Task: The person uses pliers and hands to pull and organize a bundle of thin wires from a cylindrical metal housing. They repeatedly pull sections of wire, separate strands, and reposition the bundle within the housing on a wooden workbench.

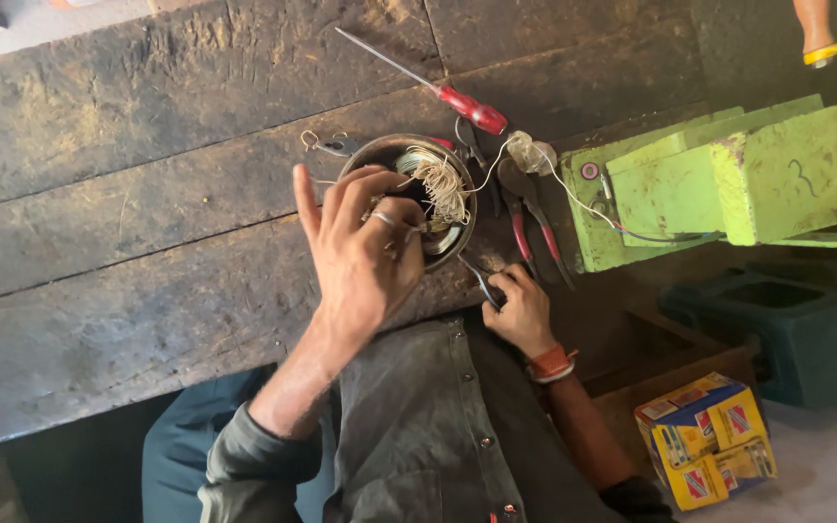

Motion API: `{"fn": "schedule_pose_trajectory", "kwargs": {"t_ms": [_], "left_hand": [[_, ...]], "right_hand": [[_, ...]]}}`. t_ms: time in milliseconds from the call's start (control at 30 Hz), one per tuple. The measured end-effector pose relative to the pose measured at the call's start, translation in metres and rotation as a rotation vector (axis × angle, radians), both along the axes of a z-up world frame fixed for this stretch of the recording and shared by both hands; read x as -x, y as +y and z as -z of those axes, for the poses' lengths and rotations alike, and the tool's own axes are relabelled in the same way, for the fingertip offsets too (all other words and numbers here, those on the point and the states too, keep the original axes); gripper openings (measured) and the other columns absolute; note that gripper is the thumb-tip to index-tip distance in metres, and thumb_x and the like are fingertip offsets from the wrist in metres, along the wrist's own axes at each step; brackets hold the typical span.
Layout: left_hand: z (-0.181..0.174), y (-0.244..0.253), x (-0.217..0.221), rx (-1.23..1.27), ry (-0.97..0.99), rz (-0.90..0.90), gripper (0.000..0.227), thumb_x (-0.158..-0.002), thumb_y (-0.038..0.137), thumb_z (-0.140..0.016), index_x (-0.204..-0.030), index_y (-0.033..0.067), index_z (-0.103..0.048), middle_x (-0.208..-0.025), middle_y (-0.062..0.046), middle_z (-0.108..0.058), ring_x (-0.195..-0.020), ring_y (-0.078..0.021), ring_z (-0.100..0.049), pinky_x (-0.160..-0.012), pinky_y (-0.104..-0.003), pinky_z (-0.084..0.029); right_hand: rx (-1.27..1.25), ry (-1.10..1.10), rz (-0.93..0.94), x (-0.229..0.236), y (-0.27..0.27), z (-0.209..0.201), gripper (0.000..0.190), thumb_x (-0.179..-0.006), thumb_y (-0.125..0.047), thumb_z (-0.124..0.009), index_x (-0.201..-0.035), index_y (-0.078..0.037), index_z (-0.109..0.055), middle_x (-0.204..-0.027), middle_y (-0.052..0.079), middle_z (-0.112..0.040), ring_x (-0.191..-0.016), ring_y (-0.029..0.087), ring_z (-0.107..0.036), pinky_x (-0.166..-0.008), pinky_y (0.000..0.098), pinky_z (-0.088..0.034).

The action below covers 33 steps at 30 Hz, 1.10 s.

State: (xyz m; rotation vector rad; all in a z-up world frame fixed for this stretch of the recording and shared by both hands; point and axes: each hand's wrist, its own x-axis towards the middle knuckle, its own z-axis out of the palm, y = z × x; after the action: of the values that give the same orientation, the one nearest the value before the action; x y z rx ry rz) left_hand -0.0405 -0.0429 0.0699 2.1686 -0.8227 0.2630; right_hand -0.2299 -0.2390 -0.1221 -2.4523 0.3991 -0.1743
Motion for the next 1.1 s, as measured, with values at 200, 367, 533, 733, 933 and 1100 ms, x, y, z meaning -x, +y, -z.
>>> {"fn": "schedule_pose_trajectory", "kwargs": {"t_ms": [200, 367, 533, 733, 933, 1100], "left_hand": [[-0.023, 0.007, -0.009, -0.142, 0.005, 0.143, 0.022, -0.078, 0.023, -0.074, -0.092, 0.0072, -0.078, -0.126, -0.011, -0.066, -0.132, -0.0306, -0.054, -0.123, -0.069, -0.007], [-0.028, -0.007, -0.003, -0.301, -0.031, 0.121, 0.033, -0.081, 0.038, -0.081, -0.091, 0.0068, -0.081, -0.137, -0.015, -0.058, -0.138, -0.0369, -0.043, -0.118, -0.074, -0.004], [-0.016, -0.012, -0.009, -0.298, 0.031, 0.162, 0.024, -0.077, 0.033, -0.082, -0.081, 0.0095, -0.081, -0.140, -0.012, -0.054, -0.138, -0.0343, -0.044, -0.117, -0.076, -0.005], [-0.010, -0.005, -0.020, -0.209, -0.009, 0.344, 0.027, -0.082, 0.026, -0.078, -0.079, 0.0002, -0.073, -0.139, -0.020, -0.052, -0.139, -0.0356, -0.045, -0.122, -0.070, -0.013], [-0.027, 0.019, -0.045, -0.022, 0.195, 0.607, 0.019, -0.092, 0.017, -0.074, -0.091, -0.0013, -0.070, -0.138, -0.021, -0.053, -0.139, -0.0377, -0.048, -0.119, -0.059, -0.029], [-0.048, 0.031, -0.037, 0.281, 0.263, 0.505, 0.019, -0.101, 0.016, -0.067, -0.096, -0.0015, -0.063, -0.132, -0.021, -0.055, -0.135, -0.0358, -0.052, -0.112, -0.051, -0.043]], "right_hand": [[0.000, -0.046, 0.026, -0.001, 0.000, 0.002, 0.029, -0.066, -0.013, -0.076, -0.094, -0.008, -0.068, -0.097, 0.010, -0.063, -0.086, 0.034, -0.066, -0.073, 0.0442, -0.054], [0.060, -0.046, 0.033, -0.005, 0.004, 0.004, 0.029, -0.065, -0.012, -0.077, -0.093, -0.008, -0.069, -0.098, 0.010, -0.063, -0.086, 0.035, -0.066, -0.071, 0.0456, -0.054], [0.083, -0.015, 0.048, -0.004, 0.005, 0.004, 0.027, -0.065, -0.011, -0.076, -0.091, -0.010, -0.069, -0.097, 0.009, -0.063, -0.086, 0.035, -0.067, -0.071, 0.0459, -0.054], [0.093, -0.042, 0.059, -0.009, 0.008, 0.007, 0.027, -0.065, -0.010, -0.075, -0.092, -0.010, -0.068, -0.097, 0.009, -0.063, -0.086, 0.036, -0.066, -0.072, 0.0457, -0.054], [0.036, -0.080, 0.071, -0.003, 0.004, 0.002, 0.025, -0.066, -0.011, -0.074, -0.090, -0.009, -0.067, -0.097, 0.009, -0.064, -0.086, 0.036, -0.066, -0.072, 0.0453, -0.054], [-0.021, -0.058, 0.082, -0.003, 0.004, 0.002, 0.026, -0.067, -0.012, -0.074, -0.092, -0.007, -0.068, -0.095, 0.010, -0.063, -0.082, 0.036, -0.066, -0.070, 0.0453, -0.053]]}}
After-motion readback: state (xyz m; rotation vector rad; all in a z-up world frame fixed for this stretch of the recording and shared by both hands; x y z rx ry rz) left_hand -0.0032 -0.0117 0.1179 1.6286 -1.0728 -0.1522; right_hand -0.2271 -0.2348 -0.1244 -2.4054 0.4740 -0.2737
